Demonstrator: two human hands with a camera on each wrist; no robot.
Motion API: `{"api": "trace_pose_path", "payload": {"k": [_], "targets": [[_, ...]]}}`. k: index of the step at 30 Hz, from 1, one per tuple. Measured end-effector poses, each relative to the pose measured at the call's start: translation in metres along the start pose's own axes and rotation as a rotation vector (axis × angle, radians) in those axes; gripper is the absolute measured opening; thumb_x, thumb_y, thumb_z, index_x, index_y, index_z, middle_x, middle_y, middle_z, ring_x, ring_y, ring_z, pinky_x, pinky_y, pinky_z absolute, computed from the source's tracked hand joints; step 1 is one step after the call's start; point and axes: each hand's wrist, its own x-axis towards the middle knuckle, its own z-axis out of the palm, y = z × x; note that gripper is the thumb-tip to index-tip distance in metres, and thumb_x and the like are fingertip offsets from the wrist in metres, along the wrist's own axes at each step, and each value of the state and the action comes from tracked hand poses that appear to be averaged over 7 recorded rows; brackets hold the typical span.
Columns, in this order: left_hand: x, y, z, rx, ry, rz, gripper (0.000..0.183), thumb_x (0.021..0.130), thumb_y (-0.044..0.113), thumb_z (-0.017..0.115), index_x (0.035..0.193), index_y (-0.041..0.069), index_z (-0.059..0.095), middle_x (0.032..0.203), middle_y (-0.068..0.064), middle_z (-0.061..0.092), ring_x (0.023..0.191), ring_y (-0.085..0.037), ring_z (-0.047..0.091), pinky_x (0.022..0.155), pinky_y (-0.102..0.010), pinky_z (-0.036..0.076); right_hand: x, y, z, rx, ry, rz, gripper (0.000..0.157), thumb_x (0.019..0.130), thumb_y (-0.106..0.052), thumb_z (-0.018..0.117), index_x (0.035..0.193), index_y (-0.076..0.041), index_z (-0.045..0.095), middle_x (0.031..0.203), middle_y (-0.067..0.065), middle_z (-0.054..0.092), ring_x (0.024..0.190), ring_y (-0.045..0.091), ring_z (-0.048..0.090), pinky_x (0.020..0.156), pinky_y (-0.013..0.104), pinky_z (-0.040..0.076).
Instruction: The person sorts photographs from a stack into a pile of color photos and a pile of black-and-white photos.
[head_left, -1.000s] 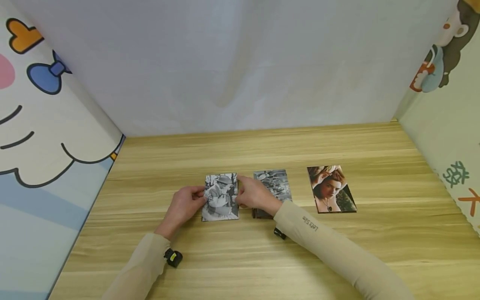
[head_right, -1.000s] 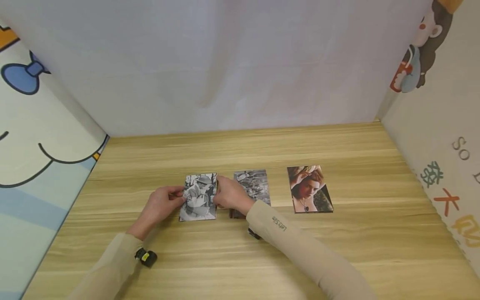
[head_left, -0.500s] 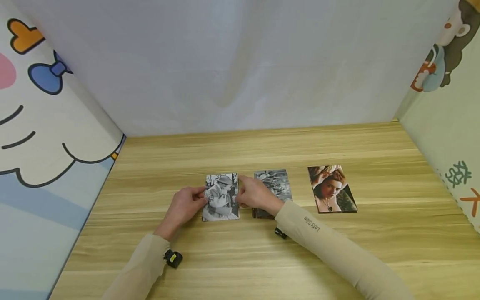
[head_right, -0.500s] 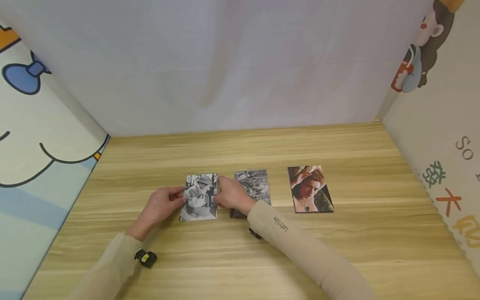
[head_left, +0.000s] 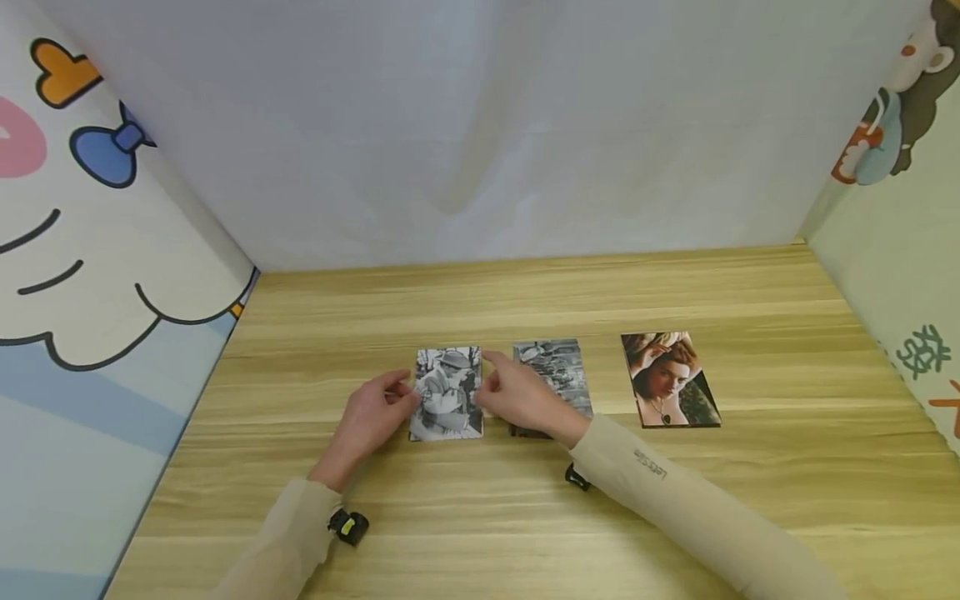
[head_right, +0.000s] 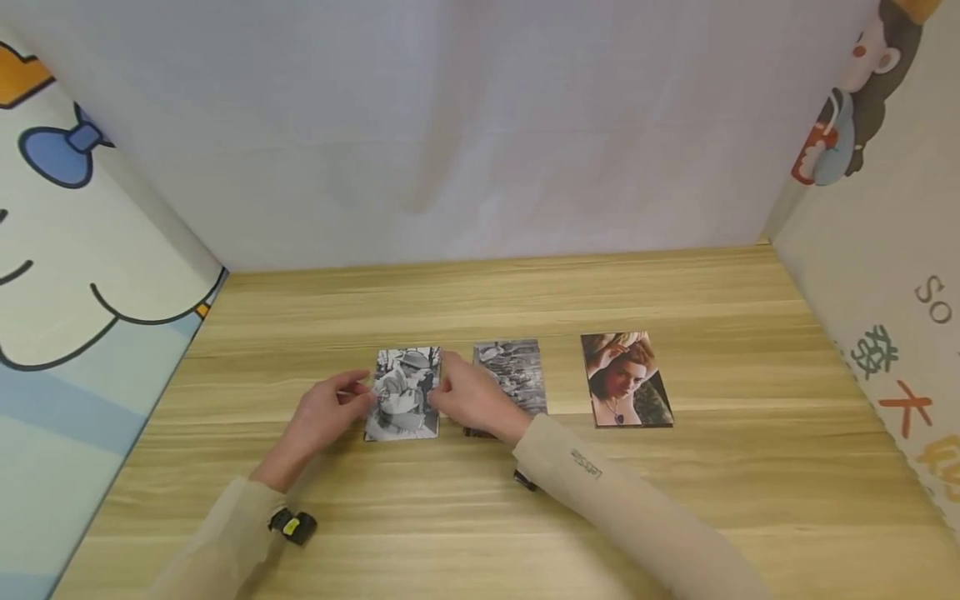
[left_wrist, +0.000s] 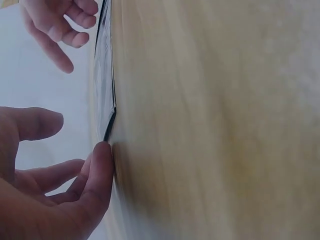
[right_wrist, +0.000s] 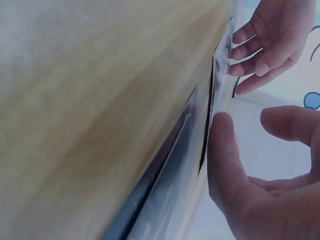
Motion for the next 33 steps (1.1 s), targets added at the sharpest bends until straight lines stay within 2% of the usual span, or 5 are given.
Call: {"api": "trace_pose_path", "payload": {"k": [6,10,14,25,33], "targets": [[-0.001,0.001,0.005,-0.058,0.068,0.014,0.056,0.098,0.019,0.065,0.147,-0.005,0.052,0.123,-0.018,0.067,0.114,-0.034,0.067,0.096,-0.048,0.055,-0.012,-0.002,-0.005,0.018,0.051,-0.038,0.068,0.099,-0.018,0.065,0.158,0.0,0.037,0.107,0.003,0.068,0.087,0.017,0.066,0.073,0.034,0.055],[-0.004,0.005,0.007,-0.123,0.121,0.06,0.055,0.098,0.017,0.066,0.146,-0.006,0.051,0.126,-0.02,0.065,0.116,-0.036,0.065,0.099,-0.049,0.055,-0.019,-0.003,-0.007,0.053,0.082,-0.079,0.064,0.101,-0.019,0.063,0.157,0.0,0.039,0.112,0.004,0.066,0.103,0.022,0.068,0.081,0.037,0.058],[-0.008,0.011,0.009,-0.152,0.178,0.107,0.055,0.098,0.015,0.067,0.146,-0.006,0.052,0.128,-0.022,0.064,0.117,-0.036,0.064,0.101,-0.05,0.053,-0.026,-0.003,-0.009,0.081,0.12,-0.106,0.063,0.101,-0.019,0.063,0.156,0.002,0.04,0.121,0.011,0.065,0.109,0.025,0.066,0.092,0.041,0.057],[-0.017,0.025,0.019,-0.082,0.298,0.246,0.053,0.096,0.015,0.07,0.144,-0.003,0.055,0.132,-0.022,0.064,0.124,-0.036,0.059,0.104,-0.053,0.05,-0.049,0.001,-0.019,0.027,0.244,-0.201,0.063,0.103,-0.027,0.063,0.156,-0.003,0.041,0.135,0.017,0.06,0.124,0.033,0.059,0.103,0.05,0.051],[-0.02,0.032,0.027,-0.029,0.326,0.327,0.053,0.098,0.022,0.067,0.145,-0.001,0.055,0.142,-0.021,0.058,0.132,-0.04,0.054,0.113,-0.056,0.041,-0.064,0.007,-0.028,-0.042,0.343,-0.239,0.062,0.102,-0.027,0.065,0.155,-0.005,0.044,0.143,0.016,0.055,0.128,0.038,0.055,0.102,0.056,0.049]]}}
